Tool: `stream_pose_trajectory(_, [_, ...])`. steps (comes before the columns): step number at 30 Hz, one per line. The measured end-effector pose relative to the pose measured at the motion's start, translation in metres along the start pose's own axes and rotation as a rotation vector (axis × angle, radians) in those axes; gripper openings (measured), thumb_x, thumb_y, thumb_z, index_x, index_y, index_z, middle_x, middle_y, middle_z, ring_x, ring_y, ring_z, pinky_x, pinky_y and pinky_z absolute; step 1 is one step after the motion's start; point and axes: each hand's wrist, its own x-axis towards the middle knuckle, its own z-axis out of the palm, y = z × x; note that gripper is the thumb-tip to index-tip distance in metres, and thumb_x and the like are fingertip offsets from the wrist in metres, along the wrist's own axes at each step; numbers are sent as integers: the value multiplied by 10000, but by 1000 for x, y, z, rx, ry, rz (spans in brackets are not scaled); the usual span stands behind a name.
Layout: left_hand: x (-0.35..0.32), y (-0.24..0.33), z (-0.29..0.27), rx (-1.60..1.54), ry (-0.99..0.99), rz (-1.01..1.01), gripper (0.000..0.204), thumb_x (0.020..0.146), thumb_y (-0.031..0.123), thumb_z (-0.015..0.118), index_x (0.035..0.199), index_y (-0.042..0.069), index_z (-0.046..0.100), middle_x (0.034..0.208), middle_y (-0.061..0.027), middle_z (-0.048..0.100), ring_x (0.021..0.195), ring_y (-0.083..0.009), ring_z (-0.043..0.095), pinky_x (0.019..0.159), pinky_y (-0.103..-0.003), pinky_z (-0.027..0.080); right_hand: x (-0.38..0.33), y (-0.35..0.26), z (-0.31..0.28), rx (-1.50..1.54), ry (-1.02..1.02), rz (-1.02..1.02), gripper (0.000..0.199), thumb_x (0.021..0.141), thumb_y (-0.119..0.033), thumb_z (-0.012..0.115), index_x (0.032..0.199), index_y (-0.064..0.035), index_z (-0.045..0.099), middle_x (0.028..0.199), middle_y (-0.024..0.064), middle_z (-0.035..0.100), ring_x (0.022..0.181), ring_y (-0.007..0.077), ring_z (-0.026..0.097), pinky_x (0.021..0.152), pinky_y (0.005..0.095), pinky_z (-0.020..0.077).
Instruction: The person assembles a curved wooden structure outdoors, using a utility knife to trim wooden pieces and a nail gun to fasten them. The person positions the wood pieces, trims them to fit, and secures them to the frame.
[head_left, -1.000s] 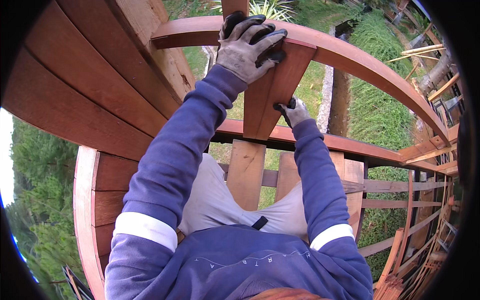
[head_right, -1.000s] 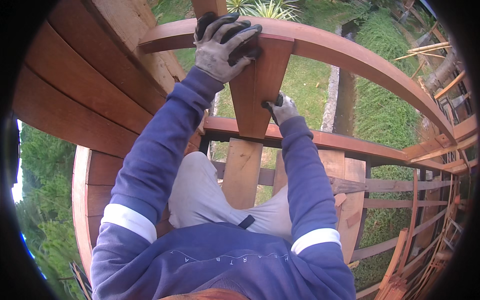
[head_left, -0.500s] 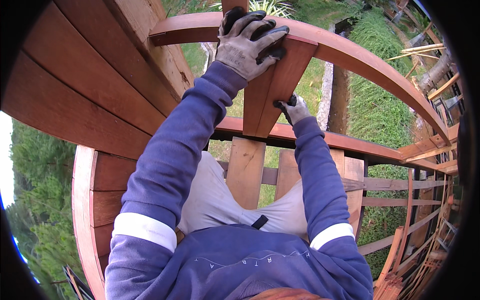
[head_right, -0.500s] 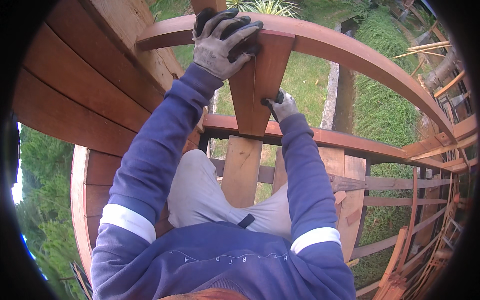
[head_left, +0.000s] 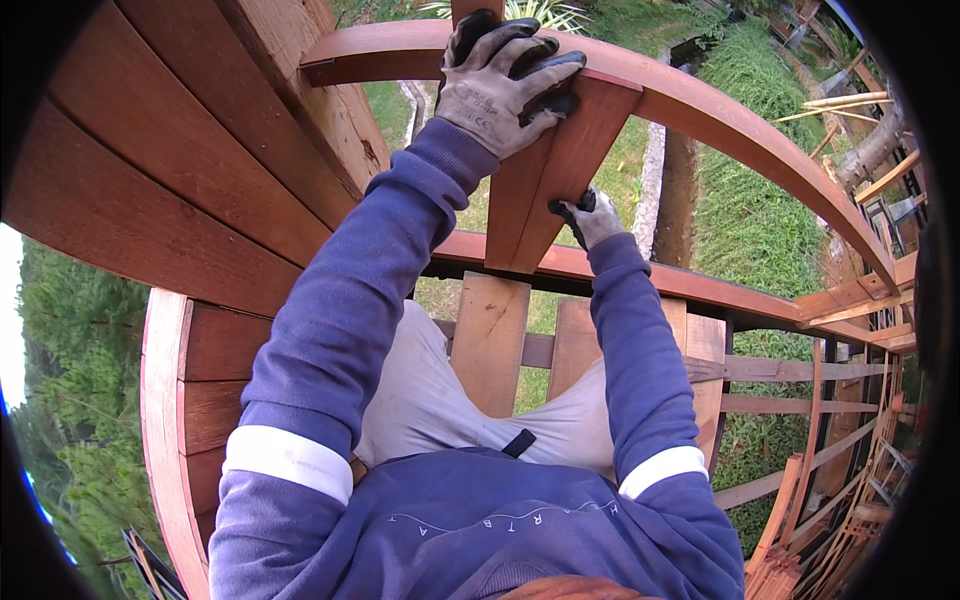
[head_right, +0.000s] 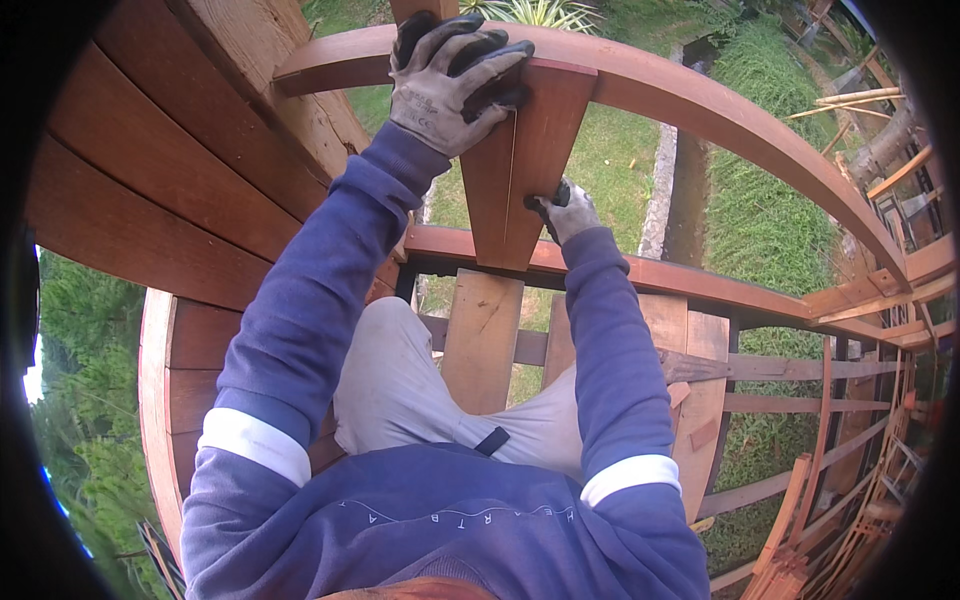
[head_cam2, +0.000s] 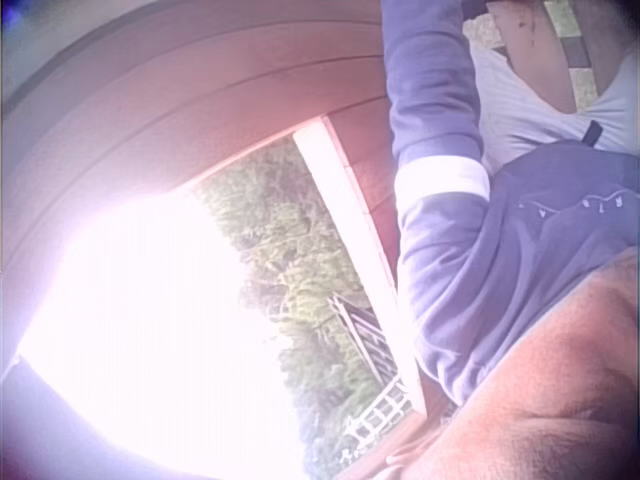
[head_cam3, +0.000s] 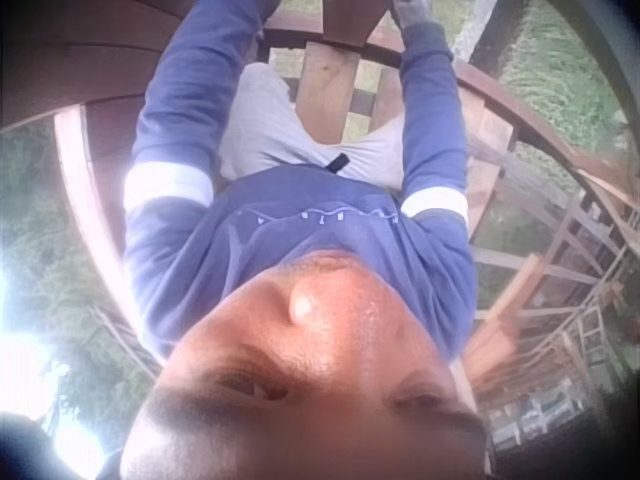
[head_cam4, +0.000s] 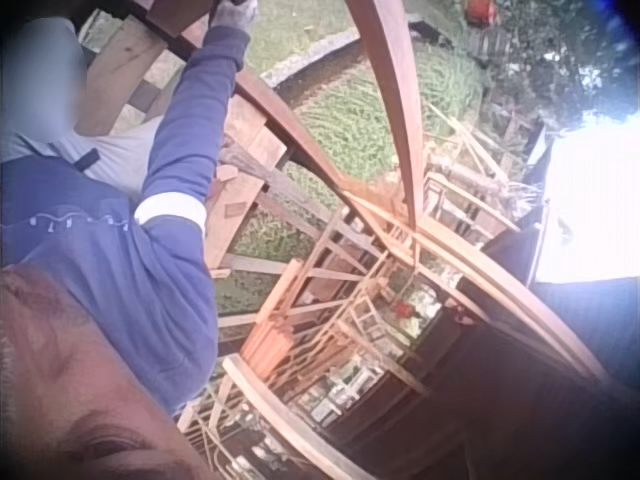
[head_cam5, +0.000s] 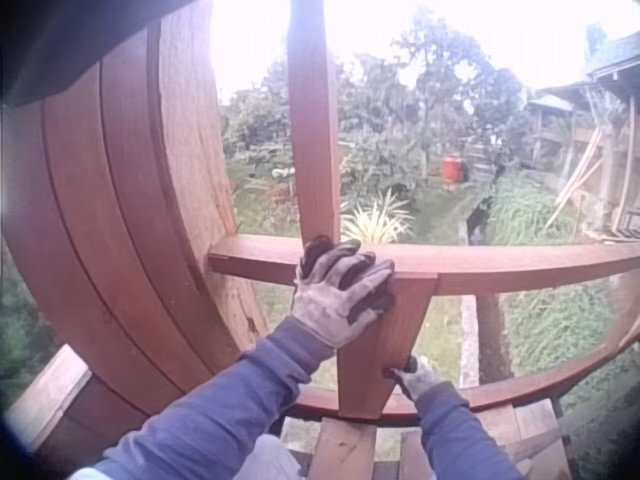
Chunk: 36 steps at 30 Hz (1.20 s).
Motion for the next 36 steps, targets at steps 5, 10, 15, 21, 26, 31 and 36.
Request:
stream_pose_trajectory(5, [0,-1,0,13,-4,6,513,793,485,658,1292,420,558,1310,15,534,1325,-246,381,1153,-552,144,-2,-5,0,-33,-2,3,324,873,-125,647,1181,-32,605,1060,138,687,980,261,664,862,363,514])
stream_pose_trajectory(10, [0,0,0,5,-2,0,522,794,479,652,1303,424,549,1316,11,527,1339,-254,356,1144,-568,128,-3,-10,-1,-77,9,2,340,864,-132,660,1185,-33,603,1067,139,686,985,259,663,864,361,514])
stream_pose_trajectory(15, [1,3,3,22,33,-2,539,753,446,692,1279,406,581,1284,17,548,1317,-245,377,1138,-521,165,-3,-7,-4,-117,8,-3,344,869,-156,655,1189,-47,599,1091,157,673,1019,290,650,875,378,509])
stream_pose_trajectory(21, [-1,-2,0,-37,41,7,527,762,424,685,1278,405,578,1280,3,547,1324,-249,370,1141,-532,162,-7,-26,4,-199,33,-14,260,884,-34,629,1129,47,604,1043,112,701,953,178,660,857,295,508])
stream_pose_trajectory(26, [1,0,3,-83,40,17,521,775,417,672,1286,406,567,1286,-8,543,1333,-252,364,1148,-554,144,-4,-14,-1,-108,36,27,262,875,-41,642,1120,45,610,1034,115,704,955,181,662,863,298,509])
stream_pose_trajectory(31, [1,0,1,-68,27,5,531,776,417,671,1296,401,560,1288,-7,544,1335,-255,367,1154,-550,140,-3,-9,-4,-205,-5,-18,336,872,-180,647,1179,-52,601,1095,173,665,1036,323,636,888,395,502])
stream_pose_trajectory(36, [0,-1,1,-82,28,19,549,772,416,673,1306,403,550,1299,-8,540,1338,-257,366,1154,-550,143,-1,-3,-2,-155,-14,-5,338,868,-168,650,1180,-50,598,1095,176,663,1034,329,635,891,398,501])
